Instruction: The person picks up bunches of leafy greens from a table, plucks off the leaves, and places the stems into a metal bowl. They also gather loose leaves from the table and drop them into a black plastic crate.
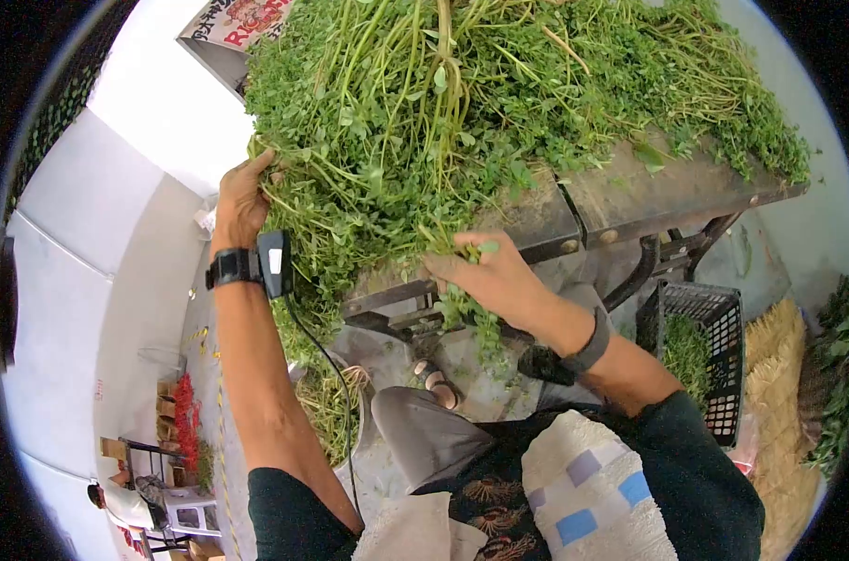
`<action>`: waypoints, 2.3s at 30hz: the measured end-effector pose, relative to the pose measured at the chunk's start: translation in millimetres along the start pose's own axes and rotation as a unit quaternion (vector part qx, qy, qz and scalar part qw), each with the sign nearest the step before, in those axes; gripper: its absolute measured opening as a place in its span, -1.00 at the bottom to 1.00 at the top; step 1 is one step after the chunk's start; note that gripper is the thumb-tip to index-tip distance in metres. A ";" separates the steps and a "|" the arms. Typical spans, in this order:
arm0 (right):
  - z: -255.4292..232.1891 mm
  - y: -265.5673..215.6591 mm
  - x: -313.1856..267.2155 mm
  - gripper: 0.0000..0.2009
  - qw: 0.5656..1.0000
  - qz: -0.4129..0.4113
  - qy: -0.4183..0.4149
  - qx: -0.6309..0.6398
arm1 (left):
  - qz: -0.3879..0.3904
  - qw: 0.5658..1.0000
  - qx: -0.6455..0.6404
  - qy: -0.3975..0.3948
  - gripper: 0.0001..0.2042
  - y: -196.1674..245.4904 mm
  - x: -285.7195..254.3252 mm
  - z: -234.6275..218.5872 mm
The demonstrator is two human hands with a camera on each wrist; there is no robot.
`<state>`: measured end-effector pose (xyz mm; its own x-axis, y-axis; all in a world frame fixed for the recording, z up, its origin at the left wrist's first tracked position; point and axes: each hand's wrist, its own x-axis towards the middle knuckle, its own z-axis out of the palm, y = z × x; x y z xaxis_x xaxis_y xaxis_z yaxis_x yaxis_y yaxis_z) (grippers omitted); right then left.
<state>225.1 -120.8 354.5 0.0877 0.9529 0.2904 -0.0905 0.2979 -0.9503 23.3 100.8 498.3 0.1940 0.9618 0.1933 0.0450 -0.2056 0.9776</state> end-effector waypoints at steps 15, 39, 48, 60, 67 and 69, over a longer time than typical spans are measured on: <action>60.5 -11.7 93.5 -0.47 0.994 -0.084 0.061 0.018 | -0.054 0.992 -0.093 -0.064 -0.73 -12.8 -70.8 17.0; 35.9 -27.8 92.8 -0.86 0.969 0.055 0.155 0.186 | -0.003 0.991 -0.124 -0.041 -0.72 -28.7 -120.4 21.8; -3.8 -45.2 57.0 -0.75 0.998 -0.034 0.013 -0.056 | -0.013 0.992 -0.112 -0.061 -0.71 -37.5 -113.9 7.7; 26.9 2.1 87.2 -0.44 0.934 0.010 0.020 -0.355 | -0.060 0.988 -0.107 -0.091 -0.77 -32.1 -116.1 9.3; 18.5 -9.7 70.3 -0.61 0.996 0.025 -0.024 -0.082 | -0.075 0.993 -0.064 -0.057 -0.68 -27.5 -112.3 37.4; 15.9 -3.1 75.3 -0.64 0.996 0.029 -0.040 -0.068 | -0.084 0.994 -0.064 -0.037 -0.71 -28.7 -110.1 42.3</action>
<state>216.2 -49.1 381.1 0.0058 0.9715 0.2369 0.0419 0.2365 -0.9707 42.1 -6.9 445.5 0.2653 0.9639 0.0238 -0.0403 -0.0136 0.9991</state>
